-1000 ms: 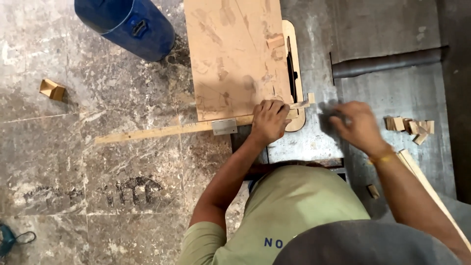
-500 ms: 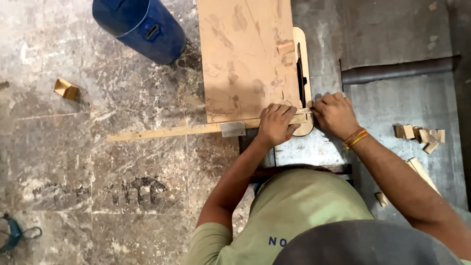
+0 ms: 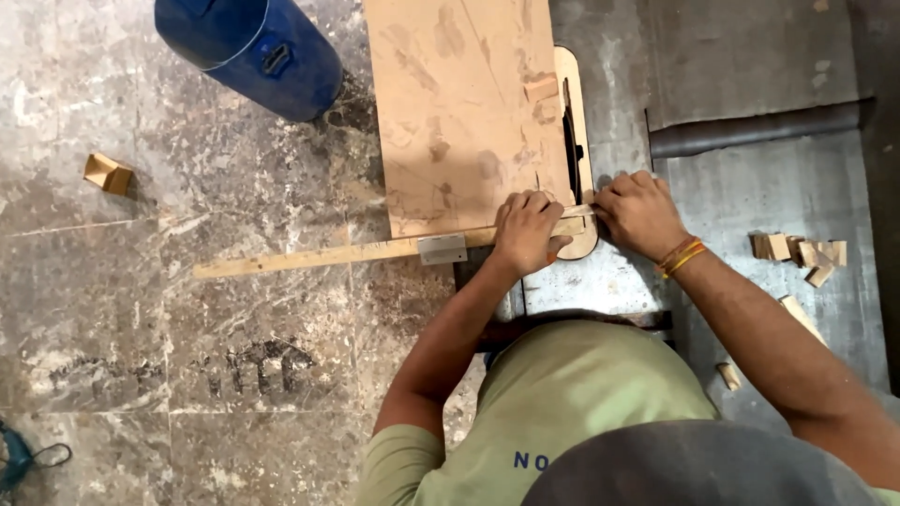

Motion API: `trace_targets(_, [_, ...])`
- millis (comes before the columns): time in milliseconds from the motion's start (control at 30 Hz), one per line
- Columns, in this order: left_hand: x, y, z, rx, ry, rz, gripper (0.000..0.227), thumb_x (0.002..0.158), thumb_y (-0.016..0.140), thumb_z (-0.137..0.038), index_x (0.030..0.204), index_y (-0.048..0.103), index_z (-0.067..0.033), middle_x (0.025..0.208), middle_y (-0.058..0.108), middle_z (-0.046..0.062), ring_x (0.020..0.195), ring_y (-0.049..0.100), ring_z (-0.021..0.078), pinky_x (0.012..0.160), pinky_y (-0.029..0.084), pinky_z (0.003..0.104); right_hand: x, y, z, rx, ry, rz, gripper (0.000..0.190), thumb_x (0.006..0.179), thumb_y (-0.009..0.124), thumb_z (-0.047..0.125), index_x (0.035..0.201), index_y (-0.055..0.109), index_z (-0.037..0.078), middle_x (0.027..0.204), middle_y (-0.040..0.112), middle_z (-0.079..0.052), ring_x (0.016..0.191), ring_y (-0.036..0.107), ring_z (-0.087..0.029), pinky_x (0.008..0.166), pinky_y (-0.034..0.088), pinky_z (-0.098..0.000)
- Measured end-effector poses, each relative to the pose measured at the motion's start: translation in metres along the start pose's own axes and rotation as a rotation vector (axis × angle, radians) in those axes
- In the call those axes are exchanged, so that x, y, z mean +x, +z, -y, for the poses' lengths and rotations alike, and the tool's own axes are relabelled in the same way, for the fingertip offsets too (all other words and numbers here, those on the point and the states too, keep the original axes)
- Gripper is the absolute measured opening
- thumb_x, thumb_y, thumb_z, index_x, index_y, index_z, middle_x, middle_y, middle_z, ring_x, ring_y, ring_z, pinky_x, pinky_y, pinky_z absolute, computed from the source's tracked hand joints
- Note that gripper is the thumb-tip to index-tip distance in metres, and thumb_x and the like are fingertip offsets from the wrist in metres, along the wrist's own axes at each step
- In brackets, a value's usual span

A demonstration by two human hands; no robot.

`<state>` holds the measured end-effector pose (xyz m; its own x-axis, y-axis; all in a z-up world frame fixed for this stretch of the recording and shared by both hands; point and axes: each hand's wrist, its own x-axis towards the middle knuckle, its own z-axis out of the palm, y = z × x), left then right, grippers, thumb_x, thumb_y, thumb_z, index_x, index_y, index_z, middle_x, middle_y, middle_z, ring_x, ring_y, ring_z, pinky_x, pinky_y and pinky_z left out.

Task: The recorder uses a table saw to cut small wooden blocks from a piece of lumber in a workshop environment.

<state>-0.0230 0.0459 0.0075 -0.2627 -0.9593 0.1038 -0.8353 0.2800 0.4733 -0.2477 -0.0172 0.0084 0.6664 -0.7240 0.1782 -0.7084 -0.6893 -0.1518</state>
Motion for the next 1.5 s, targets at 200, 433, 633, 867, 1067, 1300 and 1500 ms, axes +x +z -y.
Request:
trace_targets(200, [-0.002, -0.001, -0.007, 0.111, -0.089, 0.000, 0.051, 0.076, 0.079, -0.047, 0.109, 0.068, -0.0106, 0.113, 0.060, 0.007, 0.112, 0.051, 0.0326, 0.091, 0.040, 0.050, -0.002, 0.002, -0.002, 0.027, 0.011, 0.013, 0.017, 0.087, 0.073, 0.026, 0.102, 0.077, 0.021, 0.096, 0.063, -0.002, 0.097, 0.060, -0.027, 0.083, 0.046, -0.0449])
trace_targets(433, [-0.008, 0.006, -0.005, 0.212, -0.038, -0.093, 0.054, 0.080, 0.077, -0.052, 0.114, 0.067, -0.0109, 0.114, 0.058, 0.007, 0.110, 0.050, 0.0307, 0.087, 0.039, 0.048, -0.001, 0.005, -0.007, 0.042, 0.033, 0.050, 0.013, 0.090, 0.072, 0.025, 0.098, 0.074, 0.015, 0.096, 0.062, -0.006, 0.096, 0.060, -0.029, 0.081, 0.048, -0.0451])
trace_targets(633, [-0.005, 0.008, 0.003, 0.226, 0.010, -0.117, 0.052, 0.080, 0.077, -0.052, 0.113, 0.068, -0.0124, 0.112, 0.057, 0.006, 0.110, 0.051, 0.0304, 0.089, 0.040, 0.048, 0.006, -0.001, -0.004, 0.097, 0.000, 0.026, 0.014, 0.088, 0.071, 0.022, 0.098, 0.074, 0.013, 0.093, 0.061, -0.007, 0.091, 0.059, -0.031, 0.079, 0.048, -0.0456])
trace_targets(867, [0.007, 0.005, 0.008, 0.228, 0.011, -0.140, 0.053, 0.077, 0.077, -0.054, 0.111, 0.069, -0.0146, 0.110, 0.058, 0.004, 0.108, 0.052, 0.0290, 0.087, 0.041, 0.048, 0.017, 0.004, -0.010, 0.032, -0.019, -0.002, 0.010, 0.088, 0.073, 0.022, 0.091, 0.075, 0.013, 0.092, 0.062, -0.006, 0.092, 0.059, -0.031, 0.075, 0.047, -0.0464])
trace_targets(1067, [0.015, 0.004, 0.013, 0.230, 0.000, -0.101, 0.052, 0.078, 0.077, -0.054, 0.111, 0.069, -0.0145, 0.110, 0.058, 0.003, 0.108, 0.053, 0.0279, 0.086, 0.042, 0.048, 0.025, 0.010, -0.013, 0.002, 0.000, 0.020, 0.011, 0.088, 0.073, 0.025, 0.091, 0.075, 0.014, 0.092, 0.062, -0.006, 0.093, 0.060, -0.031, 0.076, 0.048, -0.0461])
trace_targets(1300, [0.026, 0.001, 0.018, 0.222, 0.005, -0.098, 0.049, 0.079, 0.077, -0.052, 0.110, 0.069, -0.0147, 0.110, 0.058, 0.004, 0.108, 0.054, 0.0287, 0.087, 0.042, 0.049, 0.031, 0.019, -0.020, -0.062, -0.030, -0.028, 0.013, 0.090, 0.073, 0.028, 0.093, 0.075, 0.016, 0.094, 0.063, -0.004, 0.096, 0.059, -0.029, 0.079, 0.047, -0.0446])
trace_targets(1500, [0.034, 0.000, 0.024, 0.189, -0.007, -0.072, 0.048, 0.080, 0.076, -0.051, 0.111, 0.069, -0.0144, 0.114, 0.059, 0.003, 0.110, 0.053, 0.0289, 0.090, 0.041, 0.049, 0.038, 0.022, -0.028, -0.115, -0.051, -0.012, 0.014, 0.091, 0.071, 0.031, 0.097, 0.075, 0.019, 0.097, 0.063, -0.003, 0.100, 0.058, -0.027, 0.084, 0.043, -0.0436])
